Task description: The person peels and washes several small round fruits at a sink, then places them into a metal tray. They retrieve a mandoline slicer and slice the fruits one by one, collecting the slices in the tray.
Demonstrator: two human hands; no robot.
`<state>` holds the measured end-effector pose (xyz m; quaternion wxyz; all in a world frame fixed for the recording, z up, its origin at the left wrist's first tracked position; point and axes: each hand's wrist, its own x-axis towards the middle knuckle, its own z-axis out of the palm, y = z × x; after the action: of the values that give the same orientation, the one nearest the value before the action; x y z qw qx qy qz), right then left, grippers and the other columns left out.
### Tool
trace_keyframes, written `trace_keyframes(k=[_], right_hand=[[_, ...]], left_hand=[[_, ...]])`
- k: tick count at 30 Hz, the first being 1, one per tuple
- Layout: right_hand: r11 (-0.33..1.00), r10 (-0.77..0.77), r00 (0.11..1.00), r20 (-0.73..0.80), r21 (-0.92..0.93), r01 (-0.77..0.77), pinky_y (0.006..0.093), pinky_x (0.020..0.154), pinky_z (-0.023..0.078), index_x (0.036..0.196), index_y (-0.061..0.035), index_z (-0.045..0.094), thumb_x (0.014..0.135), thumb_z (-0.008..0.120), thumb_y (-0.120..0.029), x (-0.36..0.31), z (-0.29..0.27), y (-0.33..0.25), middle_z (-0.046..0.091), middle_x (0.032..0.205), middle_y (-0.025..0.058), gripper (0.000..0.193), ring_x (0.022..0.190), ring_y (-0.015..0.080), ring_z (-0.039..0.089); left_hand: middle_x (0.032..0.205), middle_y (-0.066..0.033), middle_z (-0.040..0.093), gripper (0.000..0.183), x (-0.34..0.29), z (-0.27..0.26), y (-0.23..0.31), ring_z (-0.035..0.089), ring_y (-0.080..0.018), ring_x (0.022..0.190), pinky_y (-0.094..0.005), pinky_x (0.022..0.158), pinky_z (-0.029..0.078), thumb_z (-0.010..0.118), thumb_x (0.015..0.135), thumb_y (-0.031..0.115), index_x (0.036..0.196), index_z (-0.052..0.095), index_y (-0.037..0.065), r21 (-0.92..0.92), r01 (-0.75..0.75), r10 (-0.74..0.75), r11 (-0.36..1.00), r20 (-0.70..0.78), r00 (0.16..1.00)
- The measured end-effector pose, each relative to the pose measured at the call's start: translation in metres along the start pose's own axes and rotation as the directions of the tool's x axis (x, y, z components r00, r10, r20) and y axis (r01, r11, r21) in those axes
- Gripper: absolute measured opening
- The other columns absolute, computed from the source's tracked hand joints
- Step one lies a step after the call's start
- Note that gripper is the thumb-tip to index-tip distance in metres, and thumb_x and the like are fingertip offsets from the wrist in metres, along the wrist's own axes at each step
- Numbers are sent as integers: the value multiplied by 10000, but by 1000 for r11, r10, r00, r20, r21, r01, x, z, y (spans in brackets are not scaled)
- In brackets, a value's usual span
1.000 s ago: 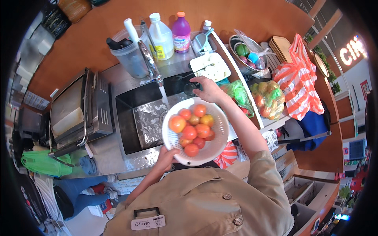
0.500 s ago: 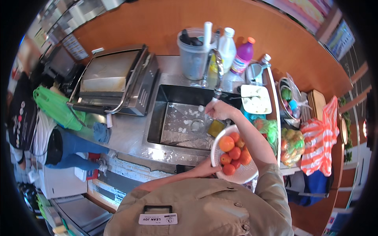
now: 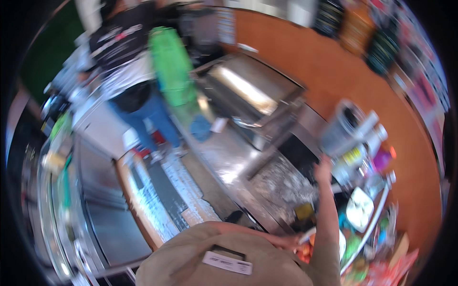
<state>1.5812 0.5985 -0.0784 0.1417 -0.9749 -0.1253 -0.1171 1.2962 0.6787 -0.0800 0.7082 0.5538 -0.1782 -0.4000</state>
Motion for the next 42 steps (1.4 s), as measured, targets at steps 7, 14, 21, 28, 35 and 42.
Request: trace_keyframes(k=[7, 14, 21, 28, 35, 42], right_hand=[[-16, 842, 538, -33, 996, 87, 327, 578, 541, 1023, -39, 461, 789, 634, -10, 18, 25, 33, 575, 898, 102, 292, 672, 212, 582], [-356, 620, 689, 375, 917, -179, 312, 670, 524, 956, -55, 525, 795, 658, -59, -30, 6, 14, 584, 810, 70, 208, 721, 179, 572], [804, -67, 662, 746, 433, -407, 272, 483, 458, 867, -44, 661, 742, 581, -24, -38, 0, -58, 661, 758, 51, 150, 664, 145, 628], [-489, -304, 951, 61, 847, -211, 441, 892, 502, 1256, -96, 471, 917, 541, -222, -11, -69, -104, 608, 1070, 71, 368, 935, 193, 618], [42, 24, 893, 449, 892, -449, 294, 500, 458, 1339, -117, 384, 827, 599, -126, -32, -73, -118, 593, 898, 56, 556, 632, 147, 516], [497, 112, 992, 50, 862, -100, 349, 612, 504, 844, -3, 708, 764, 609, -46, -106, -18, -206, 668, 733, 151, 134, 668, 222, 628]], left_hand=[[1187, -180, 539, 725, 20, -7, 32, 537, -244, 1091, -360, 886, 440, 593, 842, 390, 1380, 255, 39, 185, 106, -111, 977, 15, 994], [1136, -156, 579, 756, 15, -18, 7, 582, -237, 1026, -349, 844, 470, 645, 802, 409, 1340, 299, 5, 284, 93, -86, 954, -38, 996], [1114, -148, 590, 767, 60, -38, -56, 596, -227, 978, -347, 818, 480, 697, 770, 397, 1328, 341, 9, 305, -88, 127, 948, -112, 985], [1100, -141, 597, 716, -16, -50, -1, 590, -230, 968, -356, 823, 471, 703, 767, 376, 1310, 390, 31, 163, 56, -40, 985, -98, 994], [1057, -126, 602, 672, -152, -137, -25, 582, -211, 929, -360, 797, 470, 736, 737, 325, 1280, 446, 58, 85, -52, 80, 995, -369, 926], [964, -114, 615, 600, -397, -202, -121, 598, -224, 852, -357, 742, 484, 751, 708, 277, 1214, 512, 61, 461, 31, 382, 887, -770, 511]])
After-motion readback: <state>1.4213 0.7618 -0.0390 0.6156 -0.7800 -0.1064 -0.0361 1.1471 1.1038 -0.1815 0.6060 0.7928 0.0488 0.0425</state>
